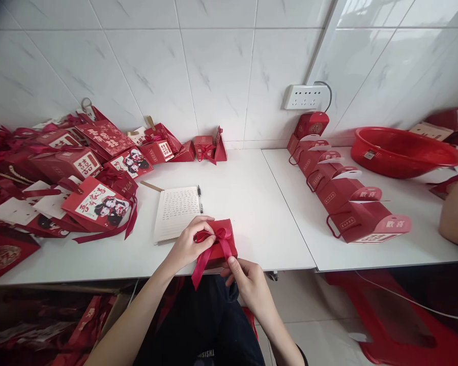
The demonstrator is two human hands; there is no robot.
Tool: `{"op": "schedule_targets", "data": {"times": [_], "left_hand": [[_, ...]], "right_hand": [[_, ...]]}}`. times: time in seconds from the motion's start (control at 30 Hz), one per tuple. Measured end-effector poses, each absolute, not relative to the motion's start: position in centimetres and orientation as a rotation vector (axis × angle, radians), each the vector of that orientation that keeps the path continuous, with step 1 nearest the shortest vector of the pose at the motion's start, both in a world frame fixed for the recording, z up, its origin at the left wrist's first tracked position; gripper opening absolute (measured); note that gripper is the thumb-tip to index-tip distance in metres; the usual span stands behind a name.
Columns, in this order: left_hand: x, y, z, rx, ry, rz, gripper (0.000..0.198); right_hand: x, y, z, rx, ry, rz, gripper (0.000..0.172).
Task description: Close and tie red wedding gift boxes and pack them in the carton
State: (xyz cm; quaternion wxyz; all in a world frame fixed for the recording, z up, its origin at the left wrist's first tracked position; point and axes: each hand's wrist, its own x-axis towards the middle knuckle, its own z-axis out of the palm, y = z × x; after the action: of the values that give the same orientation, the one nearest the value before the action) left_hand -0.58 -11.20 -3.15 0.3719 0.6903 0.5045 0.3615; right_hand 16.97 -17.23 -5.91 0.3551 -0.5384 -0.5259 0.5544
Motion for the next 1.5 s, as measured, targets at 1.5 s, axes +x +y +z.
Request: {"op": "schedule_targets", "data": {"times": [1.5], "left_hand": [[-0.3, -14.3, -3.9, 1.475, 1.644, 1.281, 0.023]], "right_hand": [[16.1, -12.3, -3.7, -1.314, -1.527, 1.062, 0.041]]}}
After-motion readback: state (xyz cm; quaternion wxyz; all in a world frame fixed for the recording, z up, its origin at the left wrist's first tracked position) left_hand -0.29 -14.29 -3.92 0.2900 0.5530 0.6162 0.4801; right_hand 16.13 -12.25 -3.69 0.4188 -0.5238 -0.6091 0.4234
